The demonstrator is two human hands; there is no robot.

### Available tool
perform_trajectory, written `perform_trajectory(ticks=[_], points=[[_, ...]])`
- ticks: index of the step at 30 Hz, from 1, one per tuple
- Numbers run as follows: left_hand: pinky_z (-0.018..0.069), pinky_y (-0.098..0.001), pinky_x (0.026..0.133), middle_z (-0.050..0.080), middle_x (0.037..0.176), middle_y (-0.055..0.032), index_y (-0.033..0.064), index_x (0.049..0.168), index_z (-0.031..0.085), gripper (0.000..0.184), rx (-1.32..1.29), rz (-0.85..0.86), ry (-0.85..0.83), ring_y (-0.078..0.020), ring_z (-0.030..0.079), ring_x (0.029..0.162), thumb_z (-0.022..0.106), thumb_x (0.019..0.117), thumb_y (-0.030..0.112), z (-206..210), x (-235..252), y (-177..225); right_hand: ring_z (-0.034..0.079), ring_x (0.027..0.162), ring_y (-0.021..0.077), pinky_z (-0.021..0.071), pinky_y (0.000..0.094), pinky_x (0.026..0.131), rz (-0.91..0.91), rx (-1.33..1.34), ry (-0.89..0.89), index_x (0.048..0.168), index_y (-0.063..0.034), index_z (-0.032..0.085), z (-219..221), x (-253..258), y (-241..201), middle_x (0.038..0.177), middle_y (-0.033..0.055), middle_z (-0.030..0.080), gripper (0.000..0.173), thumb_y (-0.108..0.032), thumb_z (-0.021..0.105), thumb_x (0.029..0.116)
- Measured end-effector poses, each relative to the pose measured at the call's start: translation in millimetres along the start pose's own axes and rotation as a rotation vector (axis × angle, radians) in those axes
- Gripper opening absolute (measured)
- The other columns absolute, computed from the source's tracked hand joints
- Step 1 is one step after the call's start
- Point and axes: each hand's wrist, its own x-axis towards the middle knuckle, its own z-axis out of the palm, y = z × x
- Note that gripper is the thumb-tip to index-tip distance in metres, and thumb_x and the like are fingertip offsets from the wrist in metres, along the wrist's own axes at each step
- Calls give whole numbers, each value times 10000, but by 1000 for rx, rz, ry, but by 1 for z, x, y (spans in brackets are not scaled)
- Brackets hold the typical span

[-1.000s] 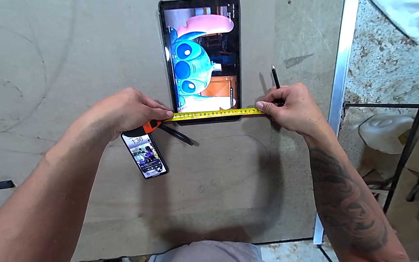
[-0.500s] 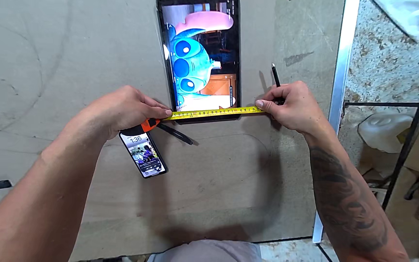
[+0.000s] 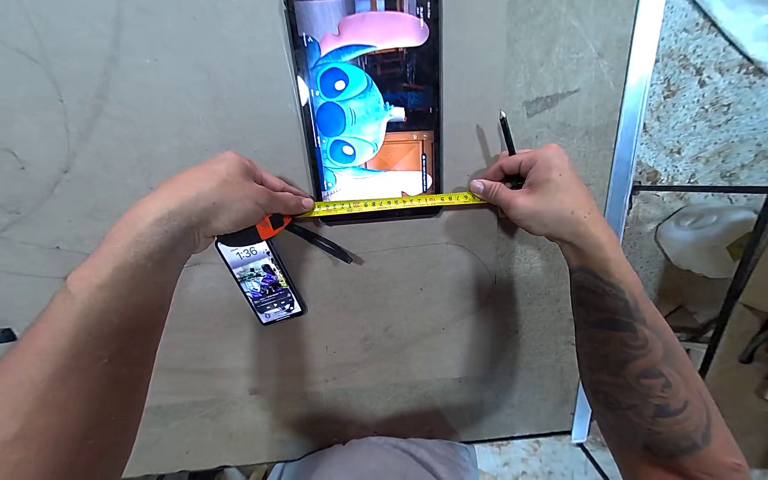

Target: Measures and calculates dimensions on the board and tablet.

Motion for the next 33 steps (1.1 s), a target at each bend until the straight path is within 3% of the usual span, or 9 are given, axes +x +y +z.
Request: perform_trajectory(ticks=[33], points=[[607, -447, 715, 783, 903, -29, 256, 1032, 824, 208, -15, 1, -12, -186, 739, 805, 716, 943, 410, 0, -1, 1, 617, 625, 57, 532, 292, 566, -3, 29, 1, 835, -159, 754, 1, 0, 1, 803, -36, 695, 224, -345, 704, 949]])
